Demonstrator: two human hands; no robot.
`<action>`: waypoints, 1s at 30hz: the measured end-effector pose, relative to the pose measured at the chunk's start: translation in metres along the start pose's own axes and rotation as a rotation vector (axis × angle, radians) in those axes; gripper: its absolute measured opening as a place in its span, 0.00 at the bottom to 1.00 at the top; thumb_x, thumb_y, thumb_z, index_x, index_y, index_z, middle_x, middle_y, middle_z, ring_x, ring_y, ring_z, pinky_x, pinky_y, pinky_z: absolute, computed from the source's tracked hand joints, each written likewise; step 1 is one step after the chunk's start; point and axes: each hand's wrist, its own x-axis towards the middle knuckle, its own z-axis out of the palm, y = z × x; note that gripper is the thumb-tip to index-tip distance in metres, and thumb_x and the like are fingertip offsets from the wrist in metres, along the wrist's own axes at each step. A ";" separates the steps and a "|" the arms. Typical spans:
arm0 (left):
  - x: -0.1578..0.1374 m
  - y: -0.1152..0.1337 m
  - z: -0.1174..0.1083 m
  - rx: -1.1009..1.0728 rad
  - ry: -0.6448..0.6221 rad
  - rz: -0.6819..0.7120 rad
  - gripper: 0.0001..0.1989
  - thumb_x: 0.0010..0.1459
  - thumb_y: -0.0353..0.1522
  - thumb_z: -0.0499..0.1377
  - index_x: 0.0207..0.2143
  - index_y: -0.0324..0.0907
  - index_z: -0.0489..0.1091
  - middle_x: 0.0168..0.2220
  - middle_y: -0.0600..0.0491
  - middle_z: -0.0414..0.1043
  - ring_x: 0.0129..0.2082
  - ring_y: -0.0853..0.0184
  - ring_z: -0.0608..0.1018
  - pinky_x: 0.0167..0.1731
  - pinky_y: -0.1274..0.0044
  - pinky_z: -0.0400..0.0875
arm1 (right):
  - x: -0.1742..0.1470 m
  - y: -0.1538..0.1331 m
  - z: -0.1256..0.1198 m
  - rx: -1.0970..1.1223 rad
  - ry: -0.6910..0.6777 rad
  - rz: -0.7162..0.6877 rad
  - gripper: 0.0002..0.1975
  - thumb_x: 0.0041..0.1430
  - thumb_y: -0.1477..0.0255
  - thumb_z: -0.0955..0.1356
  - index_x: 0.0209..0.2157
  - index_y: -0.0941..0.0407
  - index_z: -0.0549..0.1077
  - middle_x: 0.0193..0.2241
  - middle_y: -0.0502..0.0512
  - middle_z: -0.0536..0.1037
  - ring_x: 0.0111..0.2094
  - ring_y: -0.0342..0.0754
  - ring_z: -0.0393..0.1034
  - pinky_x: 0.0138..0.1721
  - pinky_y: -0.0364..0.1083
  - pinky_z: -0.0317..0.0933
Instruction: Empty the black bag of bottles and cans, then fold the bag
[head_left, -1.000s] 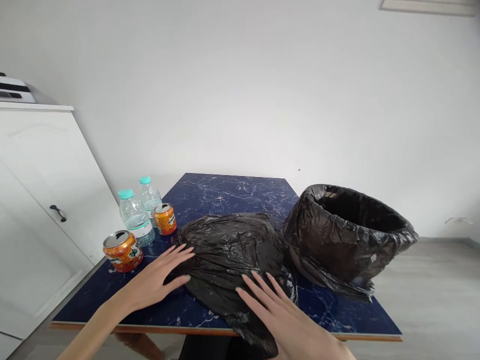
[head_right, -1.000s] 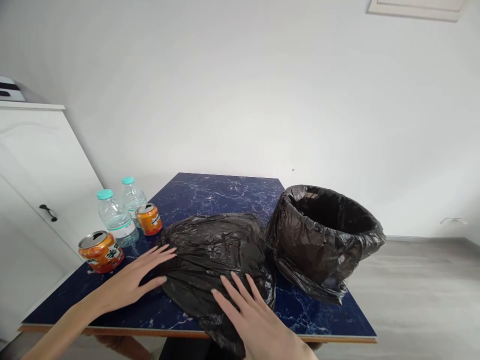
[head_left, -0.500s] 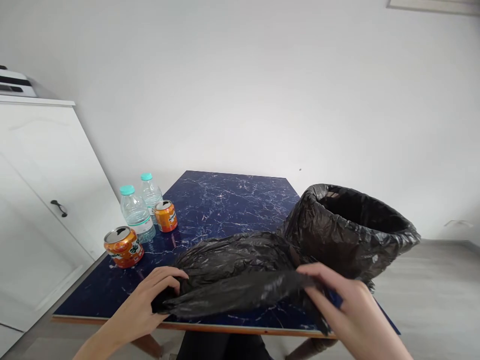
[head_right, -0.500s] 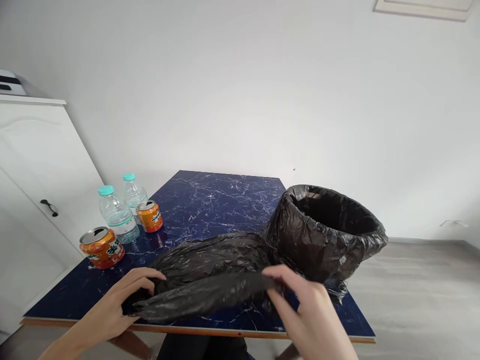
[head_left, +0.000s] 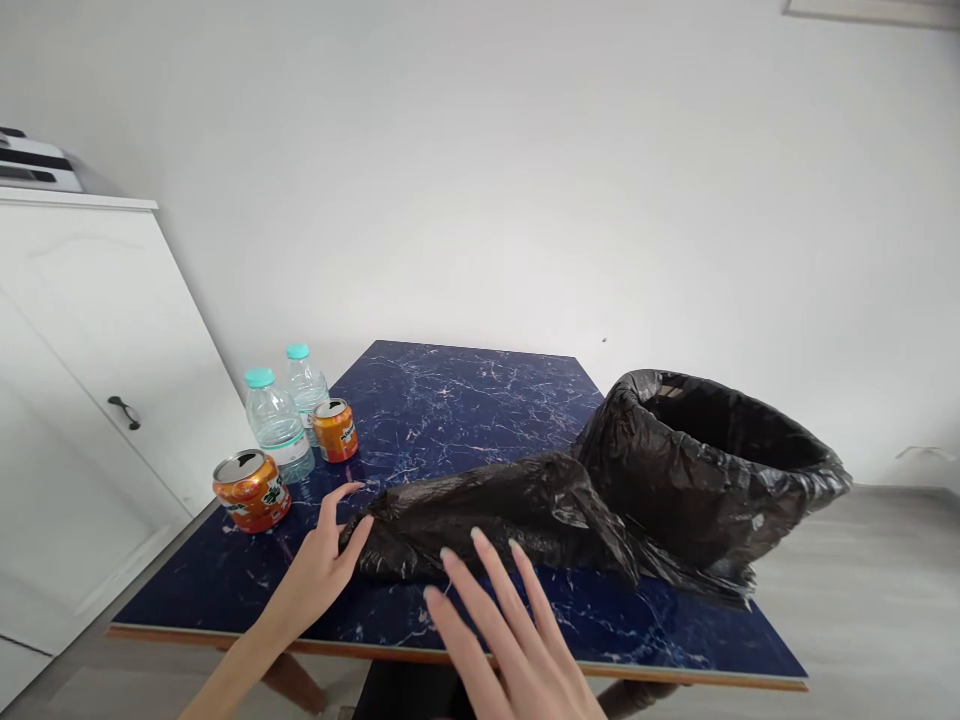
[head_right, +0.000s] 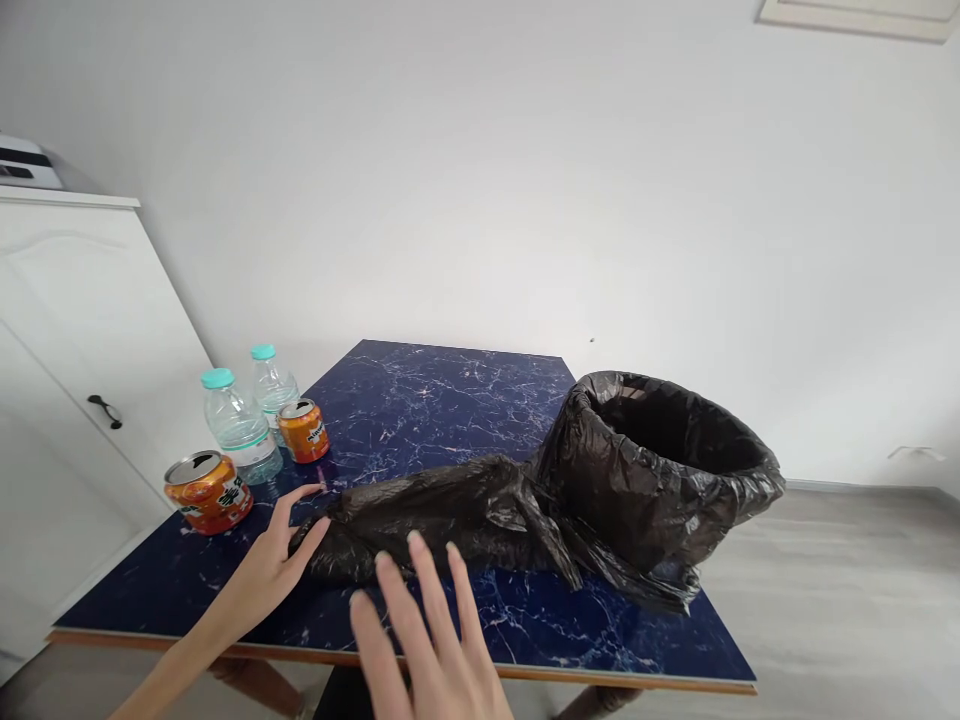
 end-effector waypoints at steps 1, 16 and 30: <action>0.000 0.001 0.002 0.000 0.006 -0.007 0.31 0.73 0.51 0.51 0.69 0.44 0.53 0.28 0.56 0.79 0.26 0.56 0.85 0.30 0.71 0.77 | 0.012 0.007 0.008 0.017 -0.041 0.017 0.39 0.75 0.52 0.65 0.79 0.47 0.50 0.77 0.53 0.52 0.77 0.71 0.45 0.74 0.75 0.48; -0.008 0.023 0.009 0.483 0.287 0.574 0.26 0.76 0.33 0.51 0.73 0.46 0.55 0.67 0.40 0.70 0.69 0.50 0.72 0.67 0.56 0.68 | 0.060 0.093 0.057 -0.056 -0.287 0.433 0.41 0.77 0.46 0.48 0.78 0.56 0.51 0.79 0.59 0.42 0.79 0.65 0.33 0.77 0.69 0.35; 0.017 -0.037 0.043 0.568 -0.132 0.538 0.29 0.79 0.44 0.47 0.78 0.55 0.51 0.78 0.54 0.55 0.77 0.52 0.60 0.73 0.55 0.58 | 0.055 0.153 0.079 -0.026 -0.306 0.472 0.41 0.76 0.43 0.46 0.79 0.50 0.48 0.80 0.50 0.39 0.80 0.57 0.32 0.78 0.63 0.33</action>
